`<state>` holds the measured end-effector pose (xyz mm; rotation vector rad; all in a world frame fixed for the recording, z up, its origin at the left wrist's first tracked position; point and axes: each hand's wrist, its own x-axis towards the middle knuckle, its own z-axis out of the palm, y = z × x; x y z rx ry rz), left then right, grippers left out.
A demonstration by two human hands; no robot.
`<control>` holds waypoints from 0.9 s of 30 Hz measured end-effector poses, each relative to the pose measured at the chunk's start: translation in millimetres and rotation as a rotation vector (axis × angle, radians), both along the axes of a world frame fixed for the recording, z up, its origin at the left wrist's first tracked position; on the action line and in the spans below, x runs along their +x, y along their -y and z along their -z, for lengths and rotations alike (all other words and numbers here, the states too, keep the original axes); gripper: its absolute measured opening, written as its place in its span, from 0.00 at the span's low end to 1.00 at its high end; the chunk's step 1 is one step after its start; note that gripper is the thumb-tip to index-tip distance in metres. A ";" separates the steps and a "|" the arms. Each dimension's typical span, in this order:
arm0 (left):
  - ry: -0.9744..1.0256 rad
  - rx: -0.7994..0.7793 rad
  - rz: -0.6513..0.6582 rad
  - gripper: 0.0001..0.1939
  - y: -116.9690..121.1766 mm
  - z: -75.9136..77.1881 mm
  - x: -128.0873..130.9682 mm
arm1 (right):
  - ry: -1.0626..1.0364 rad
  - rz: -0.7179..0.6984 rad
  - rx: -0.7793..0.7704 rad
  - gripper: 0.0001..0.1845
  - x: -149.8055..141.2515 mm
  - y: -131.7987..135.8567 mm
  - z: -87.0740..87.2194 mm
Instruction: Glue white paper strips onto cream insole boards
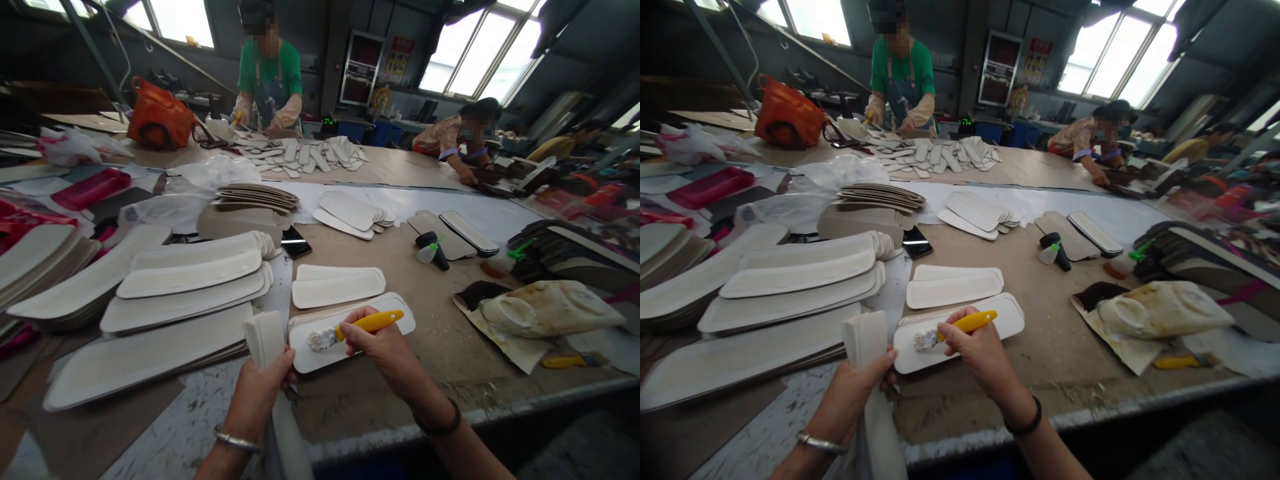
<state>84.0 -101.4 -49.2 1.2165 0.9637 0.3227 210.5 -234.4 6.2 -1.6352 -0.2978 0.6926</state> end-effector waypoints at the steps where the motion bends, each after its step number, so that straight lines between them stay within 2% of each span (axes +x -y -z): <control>1: 0.002 0.003 -0.004 0.18 0.3 -0.2 -0.4 | 0.016 0.001 -0.009 0.18 -1.5 0.5 -2.2; 5: -0.013 0.009 -0.008 0.17 1.3 -1.1 -1.6 | 0.071 -0.006 -0.055 0.15 -7.1 -0.2 -5.7; 7: -0.021 0.008 -0.014 0.16 2.6 -2.1 -2.3 | 0.159 0.033 -0.121 0.13 -4.3 4.3 -4.2; 13: -0.050 -0.009 -0.112 0.17 13.0 -9.0 -2.0 | 0.504 0.287 -0.394 0.09 25.1 48.5 -5.8; 17: -0.080 -0.022 -0.145 0.16 16.3 -9.3 -1.6 | 0.695 0.369 -0.476 0.07 37.5 71.5 -13.9; 22: -0.119 0.023 -0.110 0.16 11.8 4.3 -2.6 | 0.933 0.325 -0.463 0.10 43.6 82.2 -14.4; 27: -0.127 0.013 -0.093 0.13 8.0 13.1 -4.3 | 1.113 0.151 -0.418 0.09 25.8 74.6 4.4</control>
